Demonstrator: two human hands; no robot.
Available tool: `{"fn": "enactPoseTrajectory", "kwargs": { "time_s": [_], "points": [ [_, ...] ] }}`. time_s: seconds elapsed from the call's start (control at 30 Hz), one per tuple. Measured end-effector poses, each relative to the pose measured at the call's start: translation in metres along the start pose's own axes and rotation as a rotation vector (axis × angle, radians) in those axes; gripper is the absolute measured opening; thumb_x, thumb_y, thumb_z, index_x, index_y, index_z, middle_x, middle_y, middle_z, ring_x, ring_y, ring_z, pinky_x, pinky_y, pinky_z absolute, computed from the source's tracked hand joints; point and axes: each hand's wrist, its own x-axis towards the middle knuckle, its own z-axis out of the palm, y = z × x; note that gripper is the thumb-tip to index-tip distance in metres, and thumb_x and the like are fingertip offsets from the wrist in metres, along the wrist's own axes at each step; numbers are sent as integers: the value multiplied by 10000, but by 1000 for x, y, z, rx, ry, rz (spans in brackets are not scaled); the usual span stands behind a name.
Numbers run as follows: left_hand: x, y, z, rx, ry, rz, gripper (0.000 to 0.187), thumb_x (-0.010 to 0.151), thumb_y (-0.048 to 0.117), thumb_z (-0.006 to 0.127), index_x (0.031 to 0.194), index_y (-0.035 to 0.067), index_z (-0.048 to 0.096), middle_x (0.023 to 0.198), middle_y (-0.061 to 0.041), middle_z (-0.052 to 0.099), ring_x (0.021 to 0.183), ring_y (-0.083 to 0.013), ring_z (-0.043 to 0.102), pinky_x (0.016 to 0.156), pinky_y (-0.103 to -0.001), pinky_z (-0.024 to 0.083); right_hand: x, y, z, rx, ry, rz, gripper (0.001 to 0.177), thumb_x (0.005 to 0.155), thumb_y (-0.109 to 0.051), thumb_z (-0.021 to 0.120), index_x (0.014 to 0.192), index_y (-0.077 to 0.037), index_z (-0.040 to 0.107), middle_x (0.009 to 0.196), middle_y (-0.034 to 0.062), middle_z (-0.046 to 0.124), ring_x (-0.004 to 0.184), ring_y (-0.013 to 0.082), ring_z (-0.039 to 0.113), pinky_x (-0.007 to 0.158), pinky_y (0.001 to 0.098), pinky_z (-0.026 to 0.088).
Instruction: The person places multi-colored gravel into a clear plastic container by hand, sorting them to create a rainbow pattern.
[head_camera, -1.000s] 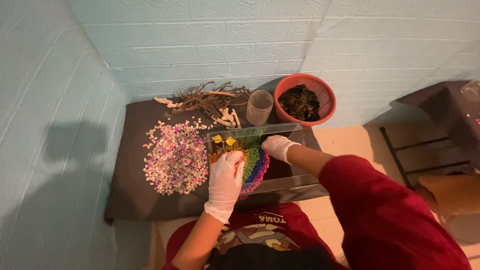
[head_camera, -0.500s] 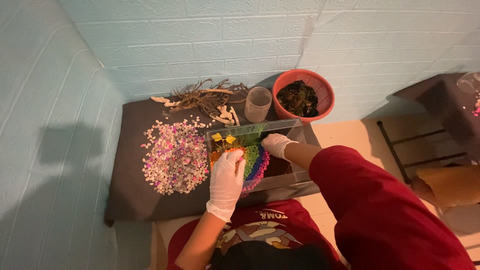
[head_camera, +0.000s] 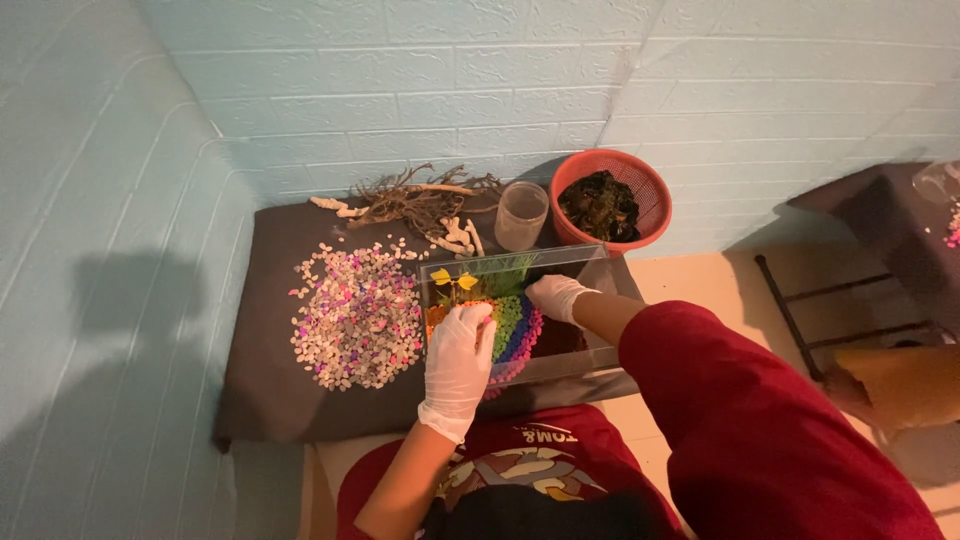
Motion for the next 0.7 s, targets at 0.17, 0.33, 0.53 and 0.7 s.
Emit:
{"fn": "enactPoseTrajectory", "kwargs": {
  "time_s": [0.17,0.33,0.53,0.7],
  "points": [
    [-3,-9,6,-31,18,28,119,984,156,691,1099,167,661,909,-27,647,874,-259,694,771,-354,594,-5,-1,-17,-75,19,-39,110,853,-160,713,936,-115,770,897,163,780,892,394,766,750,473,630],
    [-2,-11,8,-170,6,-25,177,950,119,728,1120,142,684,952,-84,705,949,-293,720,803,-378,608,-103,-71,-157,209,-58,46,196,865,-301,697,1007,-191,775,989,105,796,1012,364,747,835,474,609],
    [-1,-4,3,-310,63,-58,267,889,20,784,1133,83,694,992,-124,743,980,-302,735,801,-412,629,-141,-108,-182,1322,-44,-81,307,800,-54,836,1101,-80,782,991,88,812,924,173,762,829,291,627],
    [-3,0,-1,-202,137,25,245,865,67,822,1086,137,742,930,-51,751,897,-260,735,775,-381,625,-142,-115,-182,1459,-84,-35,335,728,-77,912,1043,-45,804,968,151,816,869,247,793,741,325,647]
  ]
}}
